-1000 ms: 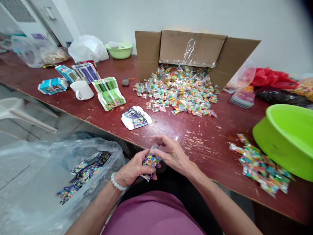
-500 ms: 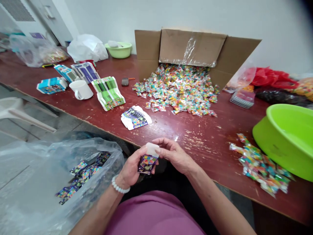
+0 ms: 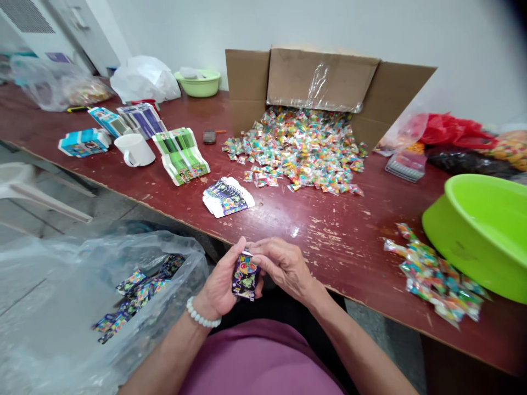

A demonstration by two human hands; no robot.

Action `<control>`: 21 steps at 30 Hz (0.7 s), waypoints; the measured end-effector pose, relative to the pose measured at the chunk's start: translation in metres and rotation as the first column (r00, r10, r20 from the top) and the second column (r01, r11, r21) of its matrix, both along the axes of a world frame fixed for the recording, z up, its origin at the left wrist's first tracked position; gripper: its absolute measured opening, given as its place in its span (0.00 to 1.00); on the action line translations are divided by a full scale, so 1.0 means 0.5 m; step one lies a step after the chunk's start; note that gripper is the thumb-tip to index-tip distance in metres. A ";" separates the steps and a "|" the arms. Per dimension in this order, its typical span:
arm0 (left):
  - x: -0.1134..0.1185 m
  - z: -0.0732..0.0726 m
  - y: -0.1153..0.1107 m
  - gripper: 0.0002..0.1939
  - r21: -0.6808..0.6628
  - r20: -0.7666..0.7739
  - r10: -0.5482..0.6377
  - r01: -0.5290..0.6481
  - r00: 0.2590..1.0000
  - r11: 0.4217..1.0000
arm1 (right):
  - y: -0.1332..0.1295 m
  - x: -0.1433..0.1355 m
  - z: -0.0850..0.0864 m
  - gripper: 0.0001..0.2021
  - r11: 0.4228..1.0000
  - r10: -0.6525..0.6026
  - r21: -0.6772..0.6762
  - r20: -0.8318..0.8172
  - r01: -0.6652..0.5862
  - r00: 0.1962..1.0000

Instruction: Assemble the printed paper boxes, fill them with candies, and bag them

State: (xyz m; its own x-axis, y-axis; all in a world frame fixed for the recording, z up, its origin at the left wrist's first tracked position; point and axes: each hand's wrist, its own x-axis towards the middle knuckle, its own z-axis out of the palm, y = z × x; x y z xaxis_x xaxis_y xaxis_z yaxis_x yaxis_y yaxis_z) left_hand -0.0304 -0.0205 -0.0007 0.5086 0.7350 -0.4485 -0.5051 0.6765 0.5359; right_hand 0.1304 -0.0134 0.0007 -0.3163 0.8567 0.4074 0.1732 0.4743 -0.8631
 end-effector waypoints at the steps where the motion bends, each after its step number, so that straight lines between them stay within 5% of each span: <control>1: 0.000 0.000 0.001 0.18 -0.006 -0.011 0.015 -0.015 1.000 1.000 | -0.001 0.000 0.000 0.08 0.999 0.010 -0.046 0.004 -0.010 1.000; 5: 0.005 0.002 -0.001 0.19 0.081 -0.077 0.093 -0.086 0.993 0.993 | 0.004 -0.012 -0.001 0.08 0.906 -0.061 -0.423 -0.134 -0.002 0.989; 8: 0.008 0.005 -0.004 0.29 0.164 -0.133 0.101 -0.078 0.986 0.983 | 0.013 -0.019 0.004 0.12 0.821 -0.053 -0.554 -0.316 -0.139 0.947; 11: 0.004 0.008 -0.003 0.32 0.161 -0.186 0.082 -0.052 0.979 0.986 | 0.016 -0.018 0.015 0.11 0.812 -0.023 -0.546 -0.382 -0.205 0.924; 17: -0.008 0.002 0.008 0.14 0.063 -0.113 0.138 -0.131 0.984 0.989 | -0.007 -0.022 0.012 0.05 0.933 0.078 -0.325 -0.235 -0.154 0.969; 21: -0.011 0.001 0.011 0.20 0.092 -0.121 0.171 -0.161 0.978 0.983 | -0.010 -0.037 -0.007 0.09 0.968 0.053 -0.238 -0.112 -0.078 0.992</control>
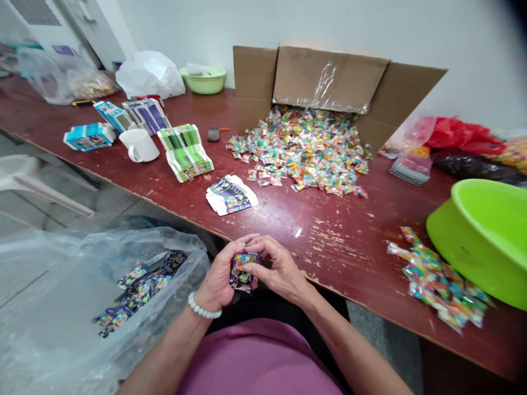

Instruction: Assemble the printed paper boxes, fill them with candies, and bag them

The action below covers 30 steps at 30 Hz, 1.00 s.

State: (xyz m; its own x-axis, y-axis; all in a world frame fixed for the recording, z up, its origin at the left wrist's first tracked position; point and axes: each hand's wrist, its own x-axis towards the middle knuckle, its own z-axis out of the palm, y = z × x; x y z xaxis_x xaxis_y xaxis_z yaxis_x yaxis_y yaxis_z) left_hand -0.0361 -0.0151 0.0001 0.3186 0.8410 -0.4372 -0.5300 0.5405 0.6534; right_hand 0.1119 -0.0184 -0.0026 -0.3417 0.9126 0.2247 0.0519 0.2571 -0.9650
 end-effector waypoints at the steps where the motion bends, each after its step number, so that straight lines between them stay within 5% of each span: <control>1: -0.006 0.003 0.000 0.22 0.045 -0.056 0.031 -0.029 0.998 0.999 | 0.007 -0.003 -0.004 0.11 1.000 0.006 -0.024 0.025 -0.006 1.000; 3: -0.033 0.011 0.001 0.24 0.157 -0.233 0.139 -0.104 0.962 0.982 | 0.037 -0.007 -0.012 0.14 0.995 0.002 -0.097 0.061 0.004 0.998; 5: -0.087 0.019 0.000 0.26 0.274 -0.457 0.289 -0.176 0.841 0.946 | 0.086 -0.008 -0.020 0.15 0.988 -0.074 -0.129 0.119 0.089 0.990; 7: -0.161 0.023 -0.005 0.25 0.360 -0.686 0.396 -0.188 0.610 0.914 | 0.148 -0.008 -0.031 0.15 0.967 -0.223 -0.060 0.270 0.247 0.937; 8: -0.201 0.023 -0.009 0.23 0.389 -0.799 0.412 -0.146 0.437 0.909 | 0.180 -0.008 -0.037 0.15 0.950 -0.288 -0.009 0.373 0.313 0.882; 10: -0.273 0.019 -0.019 0.23 0.306 -0.948 0.306 -0.007 0.091 0.952 | 0.237 -0.014 -0.049 0.16 0.919 -0.362 0.054 0.509 0.391 0.781; 12: -0.316 0.013 -0.029 0.25 0.281 -0.958 0.283 0.049 -0.045 0.959 | 0.275 -0.027 -0.060 0.18 0.900 -0.390 0.070 0.569 0.430 0.724; 15: -0.322 0.006 -0.034 0.26 0.307 -0.951 0.309 0.071 -0.018 0.949 | 0.298 -0.051 -0.072 0.20 0.871 -0.420 0.074 0.624 0.486 0.659; 21: -0.250 -0.004 -0.004 0.25 0.420 -0.907 0.414 0.154 0.073 0.894 | 0.298 -0.072 -0.088 0.15 0.816 -0.477 0.045 0.616 0.576 0.627; 25: -0.217 -0.012 0.022 0.23 0.499 -0.867 0.488 0.209 0.104 0.841 | 0.297 -0.052 -0.093 0.09 0.843 -0.444 -0.051 0.498 0.536 0.745; 30: -0.194 -0.012 0.055 0.21 0.593 -0.802 0.591 0.216 0.083 0.775 | 0.274 0.006 -0.082 0.13 0.917 -0.327 -0.157 0.232 0.367 0.916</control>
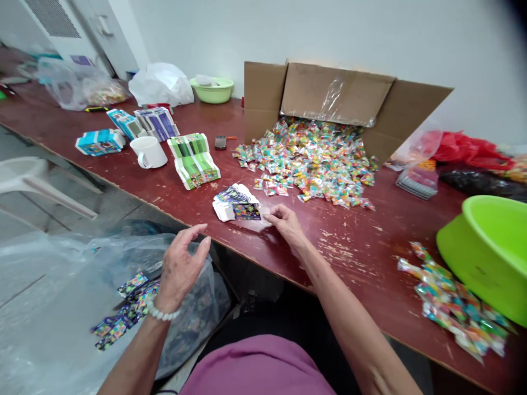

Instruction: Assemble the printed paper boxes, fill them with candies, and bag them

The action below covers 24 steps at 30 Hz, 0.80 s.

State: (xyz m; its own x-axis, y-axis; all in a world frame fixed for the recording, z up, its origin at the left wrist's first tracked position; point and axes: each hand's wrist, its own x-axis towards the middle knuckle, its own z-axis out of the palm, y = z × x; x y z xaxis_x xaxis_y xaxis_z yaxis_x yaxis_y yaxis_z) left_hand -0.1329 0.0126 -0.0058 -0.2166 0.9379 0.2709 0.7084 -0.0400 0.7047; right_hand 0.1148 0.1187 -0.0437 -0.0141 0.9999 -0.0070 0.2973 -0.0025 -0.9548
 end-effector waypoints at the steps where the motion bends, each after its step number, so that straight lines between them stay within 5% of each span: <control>1: 0.004 0.005 0.005 0.21 0.010 0.015 0.000 0.000 1.000 1.000 | -0.009 0.013 0.006 0.15 1.000 0.016 0.007 -0.045 -0.016 0.999; 5: 0.030 0.040 0.014 0.22 -0.046 0.302 -0.084 0.102 0.950 0.994 | -0.063 0.051 0.045 0.16 0.989 0.146 0.008 -0.257 -0.149 0.955; 7: 0.051 0.061 0.009 0.24 -0.150 0.577 -0.195 0.337 0.794 0.929 | -0.094 0.057 0.072 0.15 0.967 0.242 0.009 -0.359 -0.255 0.902; 8: 0.064 0.068 0.005 0.24 -0.200 0.704 -0.227 0.495 0.673 0.846 | -0.110 0.057 0.085 0.14 0.954 0.279 0.010 -0.390 -0.299 0.878; 11: 0.107 0.071 -0.018 0.26 -0.207 0.938 -0.157 0.864 0.308 0.459 | -0.148 0.051 0.114 0.12 0.925 0.339 -0.005 -0.436 -0.379 0.834; 13: 0.133 0.060 -0.035 0.29 -0.142 0.983 -0.068 0.932 0.174 0.333 | -0.168 0.046 0.121 0.12 0.920 0.333 -0.020 -0.483 -0.390 0.810; 16: 0.158 0.042 -0.050 0.29 -0.131 0.985 -0.051 0.909 0.164 0.395 | -0.190 0.041 0.115 0.14 0.927 0.289 -0.045 -0.549 -0.373 0.784; 20: 0.170 0.038 -0.050 0.16 -0.204 0.932 -0.148 0.817 0.330 0.539 | -0.222 0.030 0.103 0.23 0.908 0.272 -0.099 -0.598 -0.407 0.754; 24: 0.184 0.046 -0.047 0.13 -0.267 0.884 -0.139 0.726 0.446 0.634 | -0.253 0.007 0.105 0.16 0.904 0.246 -0.132 -0.615 -0.406 0.749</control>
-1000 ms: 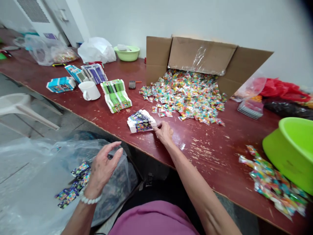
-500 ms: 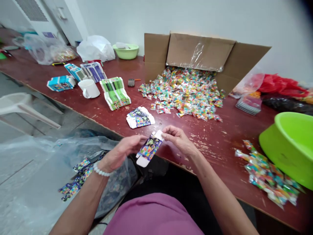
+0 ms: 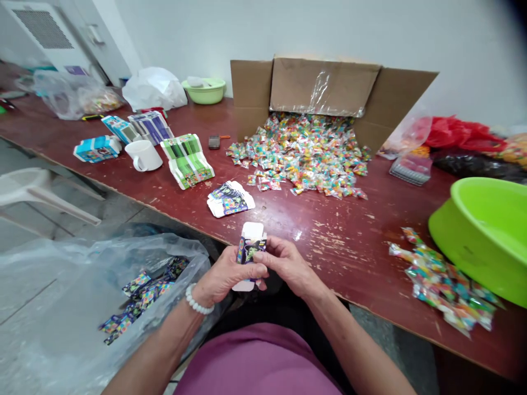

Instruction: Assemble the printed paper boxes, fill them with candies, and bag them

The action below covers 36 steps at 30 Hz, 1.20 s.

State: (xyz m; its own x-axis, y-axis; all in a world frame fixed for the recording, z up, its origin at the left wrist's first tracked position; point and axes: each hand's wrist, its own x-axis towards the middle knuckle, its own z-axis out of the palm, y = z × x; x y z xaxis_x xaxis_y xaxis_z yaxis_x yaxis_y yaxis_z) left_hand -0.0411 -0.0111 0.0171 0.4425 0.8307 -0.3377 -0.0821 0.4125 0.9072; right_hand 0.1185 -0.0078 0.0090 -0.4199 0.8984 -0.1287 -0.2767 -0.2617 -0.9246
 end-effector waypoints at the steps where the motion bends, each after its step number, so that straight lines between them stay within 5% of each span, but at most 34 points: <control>1: 0.004 0.000 0.000 0.13 -0.016 -0.008 0.032 -0.032 0.999 0.999 | -0.005 -0.005 0.000 0.15 0.999 -0.033 0.000 0.001 0.033 0.999; 8: 0.012 -0.016 -0.006 0.15 0.094 -0.072 0.103 -0.096 0.992 0.991 | 0.000 0.007 -0.030 0.14 0.977 -0.212 0.043 0.113 0.208 0.971; 15: 0.028 -0.011 -0.028 0.33 0.307 -0.017 0.425 -0.400 0.905 0.864 | -0.003 0.013 -0.035 0.21 0.951 -0.303 0.082 0.081 0.297 0.950; 18: 0.033 -0.011 -0.035 0.32 0.339 -0.056 0.397 -0.356 0.916 0.871 | -0.011 -0.003 -0.034 0.24 0.918 -0.395 0.063 0.021 0.393 0.919; 24: 0.011 -0.006 -0.023 0.17 0.285 -0.035 0.262 -0.242 0.964 0.928 | -0.011 0.003 -0.029 0.11 0.920 -0.364 0.158 0.003 0.359 0.931; 30: 0.005 0.000 -0.017 0.09 0.214 -0.013 0.126 -0.121 0.992 0.969 | 0.000 0.032 -0.026 0.12 0.980 -0.199 0.004 0.015 0.199 0.980; 36: 0.003 0.002 -0.016 0.09 0.298 -0.083 0.141 -0.110 0.987 0.948 | -0.002 0.019 -0.027 0.14 0.942 -0.325 -0.103 -0.026 0.320 0.946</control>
State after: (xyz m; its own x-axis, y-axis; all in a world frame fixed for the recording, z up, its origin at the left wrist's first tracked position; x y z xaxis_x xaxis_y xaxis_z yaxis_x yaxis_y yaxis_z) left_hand -0.0398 -0.0190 0.0182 0.3045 0.9461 -0.1103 -0.0169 0.1212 0.9925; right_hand 0.1278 -0.0088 -0.0044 -0.1165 0.9708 -0.2096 -0.3989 -0.2390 -0.8853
